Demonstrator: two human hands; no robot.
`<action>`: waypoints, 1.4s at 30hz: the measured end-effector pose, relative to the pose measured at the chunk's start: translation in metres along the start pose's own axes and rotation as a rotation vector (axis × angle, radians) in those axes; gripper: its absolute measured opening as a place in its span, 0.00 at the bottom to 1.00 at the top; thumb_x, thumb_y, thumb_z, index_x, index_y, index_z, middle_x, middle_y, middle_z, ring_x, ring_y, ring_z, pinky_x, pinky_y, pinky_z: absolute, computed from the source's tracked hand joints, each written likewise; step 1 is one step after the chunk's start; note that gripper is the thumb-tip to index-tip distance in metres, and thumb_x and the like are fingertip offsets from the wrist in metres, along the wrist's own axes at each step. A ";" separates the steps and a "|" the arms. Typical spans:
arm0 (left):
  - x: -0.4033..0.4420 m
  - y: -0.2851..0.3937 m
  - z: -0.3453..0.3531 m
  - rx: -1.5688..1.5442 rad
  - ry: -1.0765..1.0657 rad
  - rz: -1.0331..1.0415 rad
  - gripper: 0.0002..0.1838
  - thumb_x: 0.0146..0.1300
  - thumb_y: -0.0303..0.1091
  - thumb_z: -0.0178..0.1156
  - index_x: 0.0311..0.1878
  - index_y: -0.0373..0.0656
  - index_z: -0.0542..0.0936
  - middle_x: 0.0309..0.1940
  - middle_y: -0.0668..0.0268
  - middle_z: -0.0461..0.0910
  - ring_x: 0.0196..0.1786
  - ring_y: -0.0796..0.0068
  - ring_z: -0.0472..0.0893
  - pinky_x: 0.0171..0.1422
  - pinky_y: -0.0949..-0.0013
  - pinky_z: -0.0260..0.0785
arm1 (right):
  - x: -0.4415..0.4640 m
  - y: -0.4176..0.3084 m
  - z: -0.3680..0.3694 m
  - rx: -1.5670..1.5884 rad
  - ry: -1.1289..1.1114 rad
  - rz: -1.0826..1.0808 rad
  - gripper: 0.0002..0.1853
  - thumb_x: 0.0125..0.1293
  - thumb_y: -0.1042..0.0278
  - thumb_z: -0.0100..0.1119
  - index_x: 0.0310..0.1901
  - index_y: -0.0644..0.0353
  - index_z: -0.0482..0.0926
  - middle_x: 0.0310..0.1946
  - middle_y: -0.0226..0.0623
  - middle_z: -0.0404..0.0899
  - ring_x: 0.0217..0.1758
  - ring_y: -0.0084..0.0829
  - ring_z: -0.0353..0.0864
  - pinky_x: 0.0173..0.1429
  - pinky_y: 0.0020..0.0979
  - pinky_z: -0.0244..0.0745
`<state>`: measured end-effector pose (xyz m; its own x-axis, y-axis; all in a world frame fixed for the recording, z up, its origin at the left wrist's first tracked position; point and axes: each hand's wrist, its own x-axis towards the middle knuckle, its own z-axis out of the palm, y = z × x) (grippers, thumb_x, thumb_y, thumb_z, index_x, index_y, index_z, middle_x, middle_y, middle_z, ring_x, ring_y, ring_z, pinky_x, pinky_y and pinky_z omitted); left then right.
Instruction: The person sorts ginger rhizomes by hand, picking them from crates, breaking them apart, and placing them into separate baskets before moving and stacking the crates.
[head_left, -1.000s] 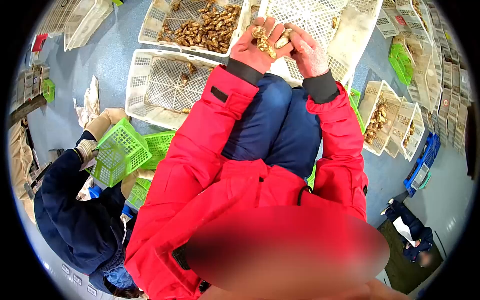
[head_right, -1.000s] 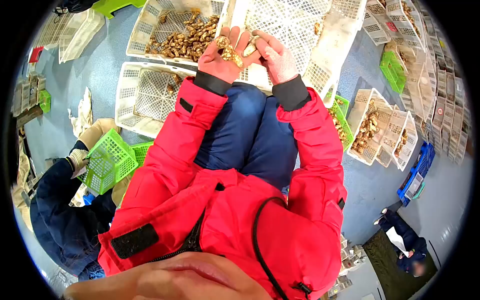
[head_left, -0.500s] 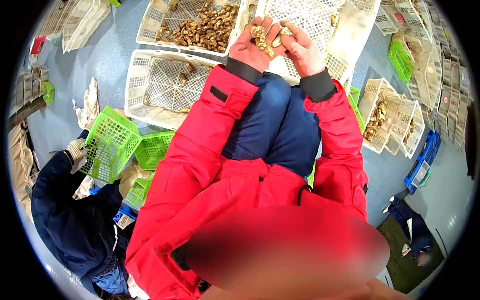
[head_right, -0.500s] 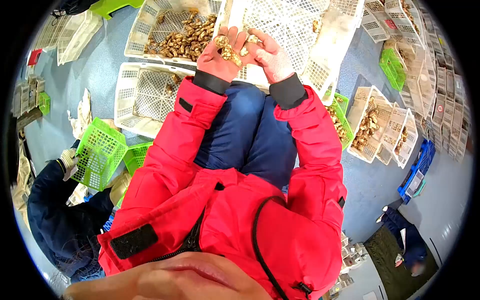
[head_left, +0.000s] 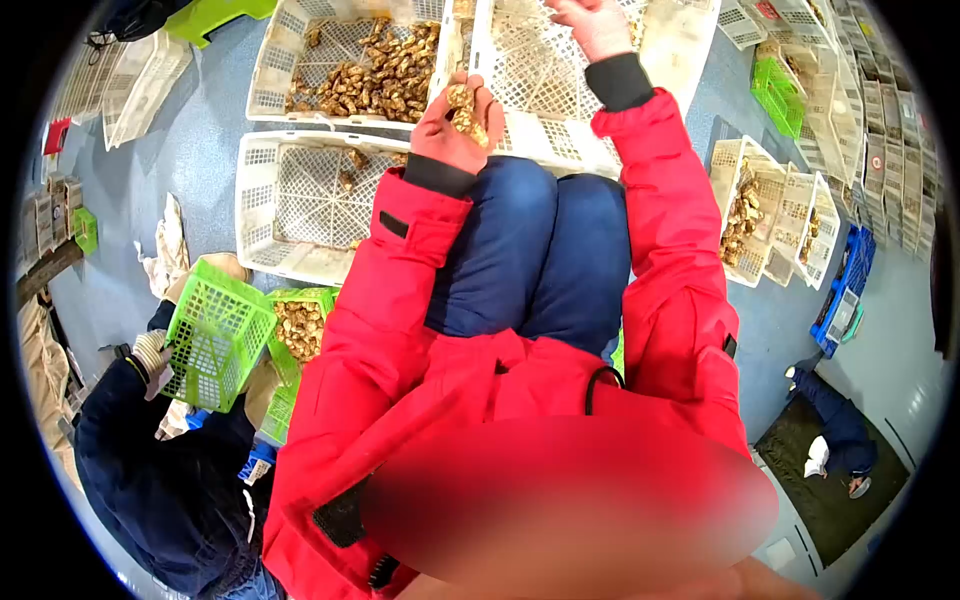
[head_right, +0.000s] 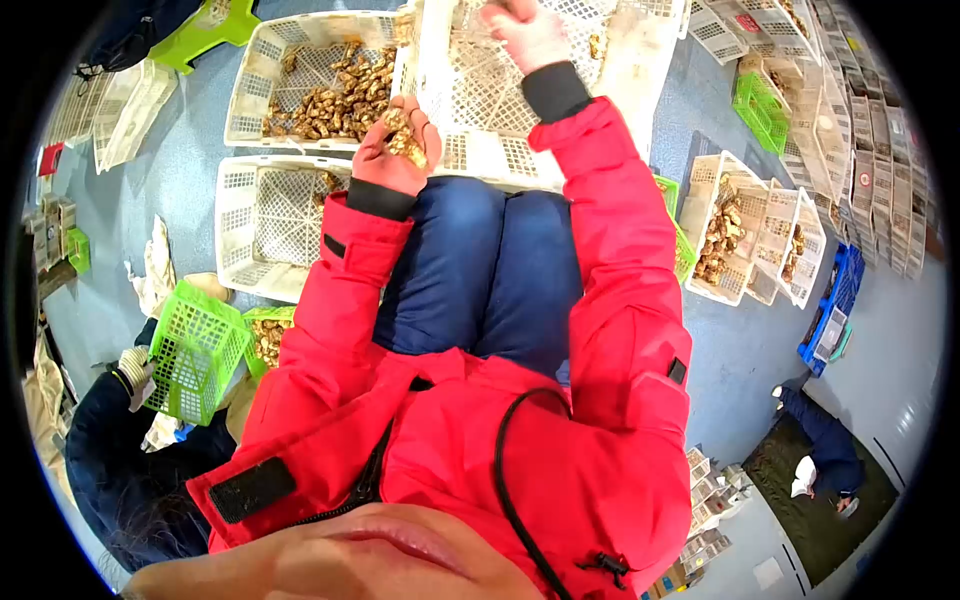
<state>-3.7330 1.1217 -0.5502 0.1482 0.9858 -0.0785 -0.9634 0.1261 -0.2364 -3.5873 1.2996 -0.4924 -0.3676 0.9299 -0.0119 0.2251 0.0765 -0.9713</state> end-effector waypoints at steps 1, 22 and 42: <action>-0.003 0.003 0.006 -0.035 0.116 0.026 0.13 0.59 0.31 0.48 0.47 0.41 0.73 0.45 0.62 0.75 0.48 0.66 0.74 0.55 0.58 0.63 | 0.019 0.025 -0.025 -0.114 0.096 0.083 0.23 0.57 0.70 0.54 0.54 0.63 0.64 0.40 0.40 0.73 0.41 0.34 0.72 0.46 0.33 0.68; 0.002 -0.011 0.014 0.136 0.132 -0.012 0.14 0.61 0.33 0.47 0.49 0.43 0.72 0.45 0.61 0.75 0.45 0.65 0.76 0.51 0.60 0.67 | -0.032 0.079 -0.097 0.839 -0.098 -0.099 0.31 0.61 0.71 0.50 0.63 0.64 0.47 0.50 0.49 0.65 0.58 0.43 0.64 0.60 0.40 0.64; -0.003 -0.014 0.027 0.116 0.191 -0.039 0.12 0.59 0.32 0.50 0.45 0.44 0.74 0.45 0.64 0.75 0.44 0.68 0.76 0.51 0.59 0.67 | -0.169 0.021 -0.172 0.652 0.371 -0.034 0.24 0.53 0.74 0.56 0.53 0.65 0.63 0.35 0.46 0.74 0.40 0.39 0.73 0.47 0.37 0.68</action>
<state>-3.7260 1.1203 -0.5207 0.2147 0.9426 -0.2559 -0.9737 0.1863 -0.1308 -3.3652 1.2061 -0.4697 -0.0109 0.9999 -0.0108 -0.4033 -0.0143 -0.9149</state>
